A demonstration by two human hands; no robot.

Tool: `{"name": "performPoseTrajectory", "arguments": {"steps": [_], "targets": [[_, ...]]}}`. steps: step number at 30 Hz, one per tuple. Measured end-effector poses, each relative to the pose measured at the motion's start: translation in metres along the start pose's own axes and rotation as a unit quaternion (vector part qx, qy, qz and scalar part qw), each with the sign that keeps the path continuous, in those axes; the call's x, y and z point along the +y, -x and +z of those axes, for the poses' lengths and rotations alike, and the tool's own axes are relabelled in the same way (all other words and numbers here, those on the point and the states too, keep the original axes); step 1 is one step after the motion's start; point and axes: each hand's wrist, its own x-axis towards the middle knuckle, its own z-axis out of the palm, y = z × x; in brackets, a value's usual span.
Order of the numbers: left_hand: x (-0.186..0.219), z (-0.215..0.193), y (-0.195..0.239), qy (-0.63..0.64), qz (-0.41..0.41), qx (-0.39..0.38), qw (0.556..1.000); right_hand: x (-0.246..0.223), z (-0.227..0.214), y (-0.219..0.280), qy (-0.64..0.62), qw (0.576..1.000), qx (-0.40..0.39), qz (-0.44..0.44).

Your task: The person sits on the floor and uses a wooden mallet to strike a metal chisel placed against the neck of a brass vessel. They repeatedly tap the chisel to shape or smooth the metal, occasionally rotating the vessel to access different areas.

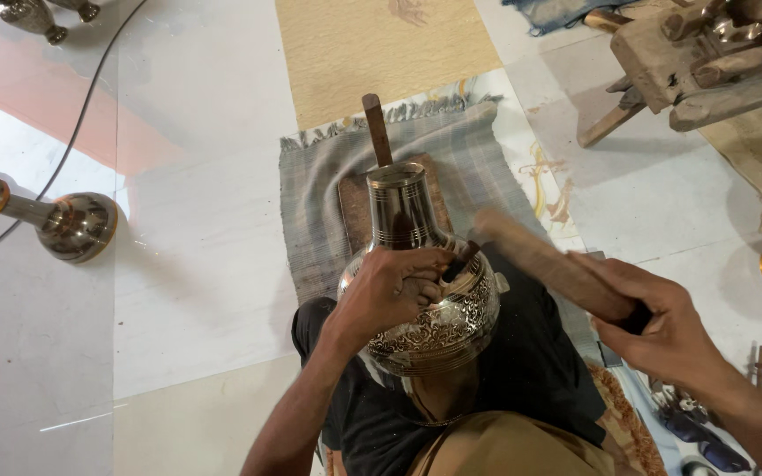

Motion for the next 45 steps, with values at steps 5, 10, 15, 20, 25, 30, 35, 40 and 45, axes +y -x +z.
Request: {"name": "performPoseTrajectory", "arguments": {"steps": [5,10,15,20,25,30,35,40,45], "targets": [[0.000,0.000,0.004,-0.004,-0.023,-0.010,1.000,0.007,-0.002,0.004,-0.085,0.996,-0.029,-0.001],[-0.007,0.003,0.005,0.032,0.025,0.032,0.999,0.022,-0.003,0.010,-0.069,0.996,-0.018,0.054],[-0.013,-0.002,0.005,0.024,0.063,0.006,0.998,0.015,0.005,0.009,-0.005,0.999,0.029,-0.022],[-0.011,0.001,0.008,0.030,0.021,0.029,0.999,-0.003,-0.001,0.000,0.072,0.996,0.000,0.045],[-0.018,-0.003,0.005,0.003,0.062,-0.029,0.998,-0.011,0.000,0.003,0.092,0.980,-0.057,0.169],[-0.021,-0.001,0.009,0.034,0.045,0.017,0.998,0.001,0.008,0.006,-0.130,0.990,0.037,0.048],[-0.028,-0.004,0.005,0.000,0.090,-0.005,0.996,0.006,0.012,0.012,-0.062,0.996,0.050,0.044],[-0.030,-0.002,0.010,0.057,0.059,0.006,0.997,-0.003,0.011,0.010,-0.074,0.991,0.026,0.107],[-0.033,-0.004,0.005,0.023,0.075,-0.012,0.997,-0.008,0.013,0.006,0.104,0.989,0.013,0.106]]}}
